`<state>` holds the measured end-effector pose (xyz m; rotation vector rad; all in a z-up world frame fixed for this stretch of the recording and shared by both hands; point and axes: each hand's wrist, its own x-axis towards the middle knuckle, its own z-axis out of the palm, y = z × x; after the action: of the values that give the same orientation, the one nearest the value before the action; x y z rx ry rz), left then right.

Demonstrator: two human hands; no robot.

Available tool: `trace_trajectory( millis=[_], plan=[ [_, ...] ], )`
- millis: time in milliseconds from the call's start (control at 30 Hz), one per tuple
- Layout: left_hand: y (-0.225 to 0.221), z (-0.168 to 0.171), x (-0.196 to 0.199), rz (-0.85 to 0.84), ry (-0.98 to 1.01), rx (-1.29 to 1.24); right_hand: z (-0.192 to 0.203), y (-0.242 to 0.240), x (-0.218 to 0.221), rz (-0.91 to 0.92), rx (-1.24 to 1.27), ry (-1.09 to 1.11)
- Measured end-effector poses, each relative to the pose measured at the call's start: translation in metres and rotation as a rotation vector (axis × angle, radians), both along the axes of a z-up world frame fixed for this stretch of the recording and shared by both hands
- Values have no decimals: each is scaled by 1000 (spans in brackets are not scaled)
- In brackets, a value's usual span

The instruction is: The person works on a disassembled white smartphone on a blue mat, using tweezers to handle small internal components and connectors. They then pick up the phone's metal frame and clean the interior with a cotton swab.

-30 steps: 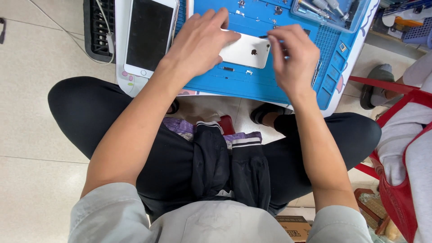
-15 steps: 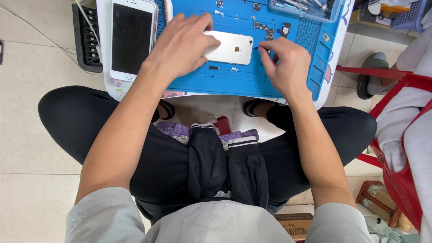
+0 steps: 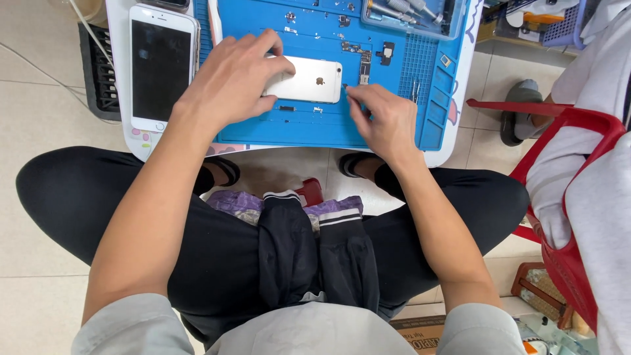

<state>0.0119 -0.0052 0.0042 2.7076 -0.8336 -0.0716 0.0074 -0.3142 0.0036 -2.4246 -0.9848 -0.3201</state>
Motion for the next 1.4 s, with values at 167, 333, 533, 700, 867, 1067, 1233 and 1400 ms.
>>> trace_trajectory(
  millis=[167, 333, 533, 700, 867, 1067, 1233, 1400],
  plan=[
    [2, 4, 1, -18, -60, 82, 3, 5, -2, 75, -67, -33],
    [-12, -14, 11, 74, -186, 28, 4, 9, -9, 85, -158, -4],
    [-29, -18, 18, 101, -318, 12, 1, 7, -13, 41, -265, -54],
    [-52, -7, 11, -17, -311, -89, -1, 2, -16, 59, -317, -55],
    [-60, -24, 10, -21, -298, -45, -1, 4, -12, 19, -307, -49],
    [-60, -27, 11, -5, -219, -122, 4, 7, -10, 34, -289, -35],
    [-60, -28, 11, 2, -213, -142, 0, 7, -13, 51, -312, -95],
    [-60, -30, 12, -2, -231, -116, -4, 7, -17, 54, -343, -125]
  ],
)
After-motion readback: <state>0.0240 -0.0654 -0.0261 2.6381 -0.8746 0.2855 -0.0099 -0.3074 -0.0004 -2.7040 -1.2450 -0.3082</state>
